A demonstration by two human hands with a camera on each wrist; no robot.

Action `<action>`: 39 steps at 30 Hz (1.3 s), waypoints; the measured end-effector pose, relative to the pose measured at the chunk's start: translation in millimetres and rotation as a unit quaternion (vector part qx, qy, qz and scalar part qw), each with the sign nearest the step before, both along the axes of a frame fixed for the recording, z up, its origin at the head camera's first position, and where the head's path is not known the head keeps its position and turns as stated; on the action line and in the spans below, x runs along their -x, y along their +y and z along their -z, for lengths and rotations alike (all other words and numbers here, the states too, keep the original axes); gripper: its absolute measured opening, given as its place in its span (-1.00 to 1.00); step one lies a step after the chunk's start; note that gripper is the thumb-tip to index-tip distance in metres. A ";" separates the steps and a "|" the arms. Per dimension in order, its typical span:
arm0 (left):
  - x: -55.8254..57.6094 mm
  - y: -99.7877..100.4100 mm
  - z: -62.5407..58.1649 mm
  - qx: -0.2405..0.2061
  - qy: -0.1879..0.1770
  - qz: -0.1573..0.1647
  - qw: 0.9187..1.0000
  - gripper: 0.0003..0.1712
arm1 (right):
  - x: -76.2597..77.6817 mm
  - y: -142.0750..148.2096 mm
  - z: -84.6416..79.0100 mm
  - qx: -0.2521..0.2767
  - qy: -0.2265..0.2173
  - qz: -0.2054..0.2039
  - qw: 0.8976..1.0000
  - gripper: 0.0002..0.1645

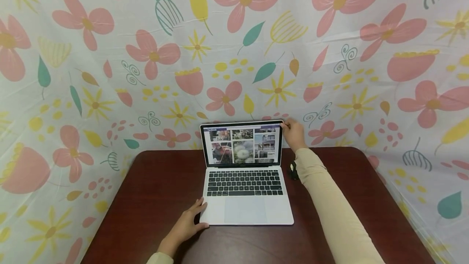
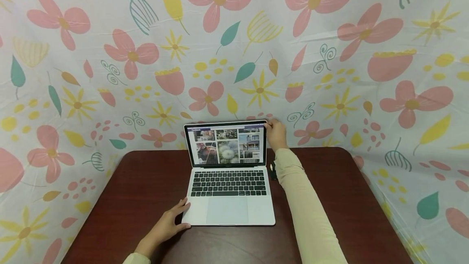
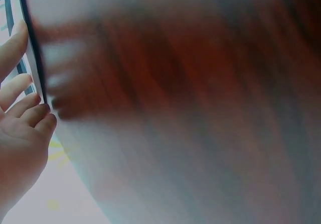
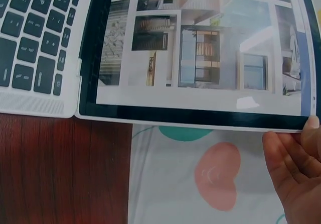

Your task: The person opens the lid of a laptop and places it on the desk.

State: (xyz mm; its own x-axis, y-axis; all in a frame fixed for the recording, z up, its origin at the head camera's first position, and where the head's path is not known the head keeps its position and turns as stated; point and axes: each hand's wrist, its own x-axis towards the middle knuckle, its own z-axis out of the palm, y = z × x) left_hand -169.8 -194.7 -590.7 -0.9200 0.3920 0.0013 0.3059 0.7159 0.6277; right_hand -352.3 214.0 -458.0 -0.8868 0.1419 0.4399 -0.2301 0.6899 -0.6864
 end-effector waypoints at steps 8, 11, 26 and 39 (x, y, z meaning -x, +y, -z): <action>0.0 1.8 -4.8 0.013 0.009 0.004 1.000 -0.20 | -9.6 8.7 -2.0 -0.039 0.003 -0.044 0.998 -0.76; 1.4 3.0 -6.0 0.034 0.013 0.004 0.999 -0.20 | -12.1 10.8 -3.2 -0.060 0.002 -0.046 0.997 -0.74; 2.6 4.3 -11.0 0.079 0.025 0.017 0.996 -0.19 | -31.1 13.0 -9.2 -0.124 -0.030 -0.085 0.988 -0.71; 8.3 -7.8 -39.5 0.089 0.111 -0.016 0.990 -0.36 | -63.6 26.3 -14.7 -0.182 -0.101 -0.119 0.971 -0.52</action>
